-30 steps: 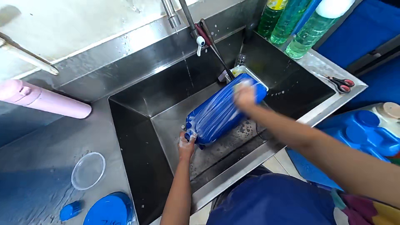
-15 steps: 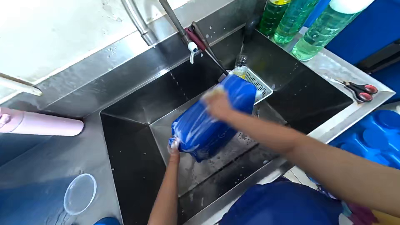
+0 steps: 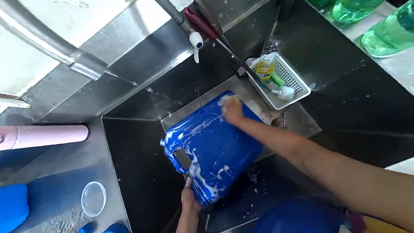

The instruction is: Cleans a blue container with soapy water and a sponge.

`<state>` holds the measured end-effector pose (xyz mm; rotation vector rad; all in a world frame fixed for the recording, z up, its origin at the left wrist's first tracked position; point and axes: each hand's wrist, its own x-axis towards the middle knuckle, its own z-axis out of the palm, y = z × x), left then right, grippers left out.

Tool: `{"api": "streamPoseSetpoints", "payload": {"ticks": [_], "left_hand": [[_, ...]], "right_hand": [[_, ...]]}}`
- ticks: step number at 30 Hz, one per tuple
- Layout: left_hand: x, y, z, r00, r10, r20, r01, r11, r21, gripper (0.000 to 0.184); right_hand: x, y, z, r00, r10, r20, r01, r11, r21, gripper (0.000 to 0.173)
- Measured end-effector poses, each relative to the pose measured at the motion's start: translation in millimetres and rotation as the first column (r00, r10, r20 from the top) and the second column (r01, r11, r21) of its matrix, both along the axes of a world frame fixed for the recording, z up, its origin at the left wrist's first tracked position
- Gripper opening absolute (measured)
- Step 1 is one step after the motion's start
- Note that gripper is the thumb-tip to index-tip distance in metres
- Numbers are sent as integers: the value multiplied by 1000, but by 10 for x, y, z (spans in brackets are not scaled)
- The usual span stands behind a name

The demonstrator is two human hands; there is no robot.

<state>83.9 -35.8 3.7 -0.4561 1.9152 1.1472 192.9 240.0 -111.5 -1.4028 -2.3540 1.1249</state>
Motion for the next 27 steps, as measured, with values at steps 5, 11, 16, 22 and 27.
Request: {"api": "streamPoseSetpoints", "payload": {"ticks": [5, 11, 16, 22, 27], "left_hand": [[-115, 322, -54, 995, 39, -89, -23, 986, 164, 34], [-172, 440, -119, 983, 95, -156, -71, 986, 153, 28], [-168, 456, -139, 983, 102, -154, -75, 983, 170, 27], [88, 55, 65, 811, -449, -376, 519, 848, 107, 43], [594, 545, 441, 786, -448, -426, 530, 843, 90, 29]], "right_hand": [[-333, -1641, 731, 674, 588, -448, -493, 809, 320, 28], [602, 407, -252, 998, -48, 39, 54, 986, -156, 42], [-20, -1082, 375, 976, 135, -173, -119, 988, 103, 39], [662, -574, 1, 865, 376, -331, -276, 909, 312, 35], [590, 290, 163, 990, -129, -49, 123, 987, -104, 53]]}}
